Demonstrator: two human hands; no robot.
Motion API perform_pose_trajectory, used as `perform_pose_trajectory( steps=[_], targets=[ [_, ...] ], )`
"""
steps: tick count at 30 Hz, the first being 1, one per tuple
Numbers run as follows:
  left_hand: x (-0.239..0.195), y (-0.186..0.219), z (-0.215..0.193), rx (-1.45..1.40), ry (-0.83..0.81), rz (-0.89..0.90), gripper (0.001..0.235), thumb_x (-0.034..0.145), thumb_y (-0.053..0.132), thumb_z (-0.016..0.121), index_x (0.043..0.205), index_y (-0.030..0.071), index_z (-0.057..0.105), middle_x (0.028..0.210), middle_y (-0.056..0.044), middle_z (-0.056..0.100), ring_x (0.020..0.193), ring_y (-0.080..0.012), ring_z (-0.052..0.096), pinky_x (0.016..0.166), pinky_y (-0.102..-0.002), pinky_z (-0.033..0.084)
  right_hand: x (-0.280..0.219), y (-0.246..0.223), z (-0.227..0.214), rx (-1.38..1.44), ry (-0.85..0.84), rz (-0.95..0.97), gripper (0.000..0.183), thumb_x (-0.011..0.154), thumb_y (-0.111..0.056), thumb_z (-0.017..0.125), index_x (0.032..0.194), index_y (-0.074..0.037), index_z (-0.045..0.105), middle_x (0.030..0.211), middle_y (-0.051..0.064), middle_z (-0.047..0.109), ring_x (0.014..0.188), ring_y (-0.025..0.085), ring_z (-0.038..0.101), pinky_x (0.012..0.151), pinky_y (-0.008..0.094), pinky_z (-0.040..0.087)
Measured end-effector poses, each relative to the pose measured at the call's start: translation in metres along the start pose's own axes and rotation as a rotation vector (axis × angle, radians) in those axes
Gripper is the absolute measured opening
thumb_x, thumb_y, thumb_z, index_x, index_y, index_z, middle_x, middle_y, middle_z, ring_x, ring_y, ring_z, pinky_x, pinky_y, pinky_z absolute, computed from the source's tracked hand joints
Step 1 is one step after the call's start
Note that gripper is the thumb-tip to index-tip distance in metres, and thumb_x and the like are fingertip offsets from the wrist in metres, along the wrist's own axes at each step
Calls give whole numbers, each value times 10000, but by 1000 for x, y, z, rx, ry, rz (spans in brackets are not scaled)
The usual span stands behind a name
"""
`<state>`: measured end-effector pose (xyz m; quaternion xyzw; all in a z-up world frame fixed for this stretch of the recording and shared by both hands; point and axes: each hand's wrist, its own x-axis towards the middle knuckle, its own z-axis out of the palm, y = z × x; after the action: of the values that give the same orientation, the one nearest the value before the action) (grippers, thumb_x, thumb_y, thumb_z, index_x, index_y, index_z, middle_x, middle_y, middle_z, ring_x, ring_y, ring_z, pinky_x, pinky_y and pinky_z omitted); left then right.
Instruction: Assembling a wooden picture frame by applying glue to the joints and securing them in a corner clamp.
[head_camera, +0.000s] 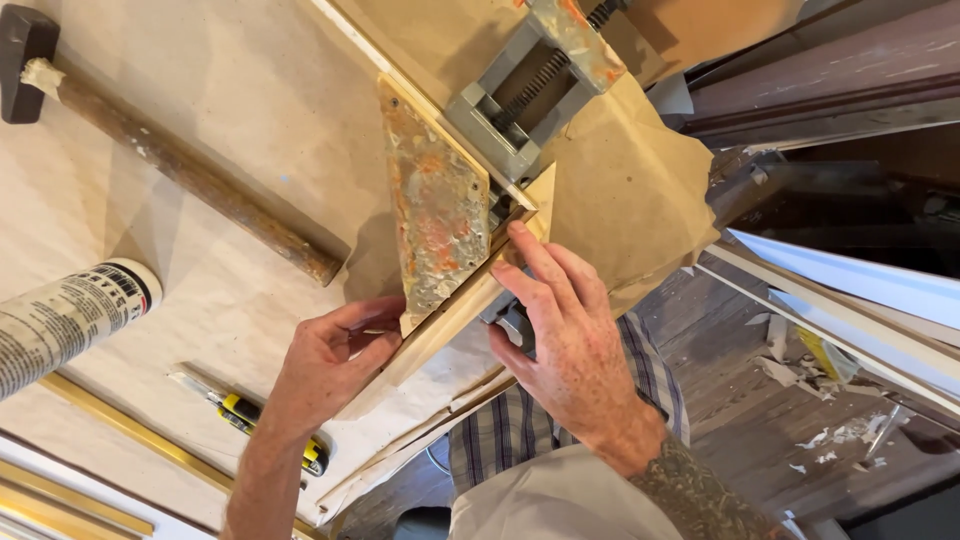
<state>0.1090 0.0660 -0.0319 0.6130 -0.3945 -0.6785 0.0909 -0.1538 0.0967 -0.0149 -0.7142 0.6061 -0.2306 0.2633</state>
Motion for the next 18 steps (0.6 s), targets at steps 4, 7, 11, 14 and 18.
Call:
perform_pose_trajectory(
  steps=[4,7,11,14,18],
  targets=[
    [1,-5,-1,-16,-22,43,384,873,21,716,1256,-4,728,1107,-96,812,969,-145,744,938,-265,601,0,0,-1,-5,-2,-5,614,834,-57,861,1324,-65,491,1520,200,512,1330,357,550,1140,441,460],
    [0,-3,-1,36,-26,63,367,876,22,712,1242,-2,736,1065,-89,818,937,-133,751,927,-248,605,0,-1,0,0,-3,2,594,828,-41,845,1315,-58,504,1524,197,508,1329,356,552,1137,443,454],
    [-2,5,0,73,6,13,351,877,65,724,1225,29,758,1061,-55,821,942,-116,753,911,-252,619,3,-3,-1,-23,2,5,596,809,-42,850,1300,-55,512,1512,195,528,1316,346,559,1136,425,450],
    [-4,12,2,91,7,-35,366,870,80,719,1233,53,757,1155,-57,822,1006,-134,769,955,-270,633,4,-4,-3,-26,13,-16,592,820,-38,862,1296,-43,510,1496,199,537,1304,376,549,1131,446,476],
    [-3,11,2,82,1,-25,350,875,79,714,1220,50,764,1133,-45,823,986,-125,764,928,-262,625,5,-4,-4,14,-16,-3,575,860,-43,840,1328,-31,506,1520,222,504,1440,383,511,1172,428,472]
  ],
)
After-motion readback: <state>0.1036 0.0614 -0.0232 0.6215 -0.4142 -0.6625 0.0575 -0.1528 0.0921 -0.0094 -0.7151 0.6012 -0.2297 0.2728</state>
